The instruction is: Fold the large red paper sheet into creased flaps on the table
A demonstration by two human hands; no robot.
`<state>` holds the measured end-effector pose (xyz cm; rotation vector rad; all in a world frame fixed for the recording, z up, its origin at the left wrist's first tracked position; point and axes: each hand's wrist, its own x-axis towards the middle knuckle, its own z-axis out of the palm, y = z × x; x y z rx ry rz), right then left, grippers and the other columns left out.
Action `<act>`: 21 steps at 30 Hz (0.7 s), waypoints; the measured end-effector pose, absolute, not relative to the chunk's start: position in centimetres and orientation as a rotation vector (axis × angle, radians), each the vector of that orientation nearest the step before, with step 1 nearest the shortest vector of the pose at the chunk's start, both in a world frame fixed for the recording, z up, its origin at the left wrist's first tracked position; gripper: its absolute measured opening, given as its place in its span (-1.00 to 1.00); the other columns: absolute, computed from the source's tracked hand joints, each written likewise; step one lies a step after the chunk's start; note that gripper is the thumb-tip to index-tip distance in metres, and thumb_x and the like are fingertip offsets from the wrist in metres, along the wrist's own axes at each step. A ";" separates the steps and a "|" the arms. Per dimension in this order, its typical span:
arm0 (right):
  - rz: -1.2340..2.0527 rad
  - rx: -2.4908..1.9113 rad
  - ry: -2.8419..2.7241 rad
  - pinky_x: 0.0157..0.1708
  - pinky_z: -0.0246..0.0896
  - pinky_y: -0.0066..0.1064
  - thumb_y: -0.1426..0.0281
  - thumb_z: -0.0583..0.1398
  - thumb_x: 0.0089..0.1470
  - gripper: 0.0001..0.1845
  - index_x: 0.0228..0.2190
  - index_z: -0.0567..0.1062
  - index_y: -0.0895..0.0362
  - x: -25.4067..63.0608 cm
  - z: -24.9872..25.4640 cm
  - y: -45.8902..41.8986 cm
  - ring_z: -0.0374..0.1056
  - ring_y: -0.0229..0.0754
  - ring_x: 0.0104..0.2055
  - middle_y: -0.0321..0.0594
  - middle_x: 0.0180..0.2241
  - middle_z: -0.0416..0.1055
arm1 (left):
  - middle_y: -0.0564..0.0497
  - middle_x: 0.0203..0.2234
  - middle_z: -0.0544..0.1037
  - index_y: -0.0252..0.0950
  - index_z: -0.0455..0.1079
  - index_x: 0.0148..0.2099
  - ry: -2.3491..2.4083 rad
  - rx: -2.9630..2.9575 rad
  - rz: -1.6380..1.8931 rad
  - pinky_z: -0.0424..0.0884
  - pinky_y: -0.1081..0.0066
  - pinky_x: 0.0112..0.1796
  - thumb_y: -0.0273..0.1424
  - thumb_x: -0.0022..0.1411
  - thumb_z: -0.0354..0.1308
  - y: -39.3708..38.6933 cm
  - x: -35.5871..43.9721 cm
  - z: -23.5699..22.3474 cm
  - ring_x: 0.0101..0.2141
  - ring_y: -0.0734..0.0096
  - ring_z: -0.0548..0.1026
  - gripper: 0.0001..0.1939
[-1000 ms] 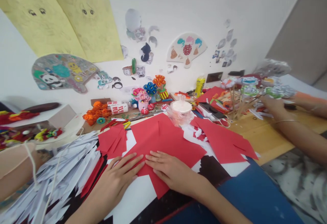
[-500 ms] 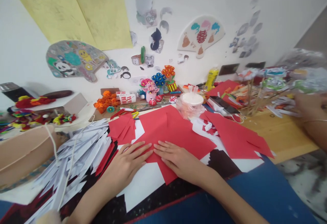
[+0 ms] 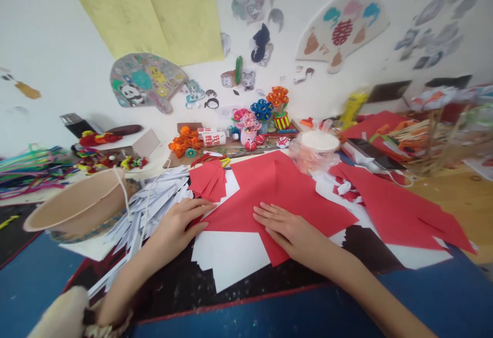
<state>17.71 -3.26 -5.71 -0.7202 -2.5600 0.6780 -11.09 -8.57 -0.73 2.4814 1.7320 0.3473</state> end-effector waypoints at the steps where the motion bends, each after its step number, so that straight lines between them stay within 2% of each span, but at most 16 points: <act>1: 0.685 -0.723 -2.559 0.20 -0.05 -0.19 0.40 -0.06 0.21 -0.56 0.12 0.20 0.07 17.7 -5.7 -3.3 -0.01 -0.18 0.22 -0.27 0.15 0.14 | -0.04 -0.02 0.43 -0.17 0.34 0.03 1.773 2.397 0.356 0.28 0.28 -0.06 -0.29 0.23 -0.01 -8.5 -11.1 -0.4 -0.05 0.27 0.37 -0.67; 5: 0.693 -0.737 -2.578 0.21 -0.05 -0.22 0.38 -0.06 0.21 -0.56 0.12 0.21 0.07 17.8 -5.8 -3.2 -0.02 -0.19 0.23 -0.29 0.16 0.11 | 0.01 -0.30 0.53 -0.21 0.45 -0.21 1.826 2.126 0.260 0.33 0.41 -0.24 -0.24 0.17 0.03 -8.0 -10.9 0.8 -0.28 0.34 0.46 -0.76; 8: 0.697 -0.740 -2.584 0.21 -0.06 -0.21 0.38 -0.06 0.21 -0.56 0.12 0.21 0.06 17.8 -5.9 -3.2 -0.03 -0.19 0.23 -0.31 0.17 0.11 | 0.07 -0.43 0.52 -0.21 0.45 -0.29 1.822 2.034 0.190 0.29 0.46 -0.35 -0.21 0.14 0.04 -7.7 -11.0 1.5 -0.41 0.41 0.44 -0.76; 13: 0.721 -0.731 -2.564 0.21 -0.06 -0.21 0.38 -0.05 0.21 -0.56 0.12 0.20 0.03 17.8 -6.0 -3.2 -0.04 -0.19 0.23 -0.33 0.17 0.11 | 0.07 -0.47 0.50 -0.25 0.45 -0.40 1.765 2.024 0.136 0.24 0.49 -0.39 -0.16 0.11 0.06 -7.1 -11.5 1.7 -0.44 0.44 0.40 -0.72; 21: 0.707 -0.727 -2.600 0.21 -0.06 -0.22 0.37 -0.06 0.21 -0.56 0.12 0.19 0.05 17.9 -5.9 -3.0 -0.05 -0.19 0.24 -0.32 0.17 0.09 | 0.06 -0.51 0.48 -0.28 0.47 -0.41 1.708 1.994 0.054 0.22 0.51 -0.43 -0.11 0.08 0.09 -6.8 -13.2 0.8 -0.46 0.46 0.37 -0.67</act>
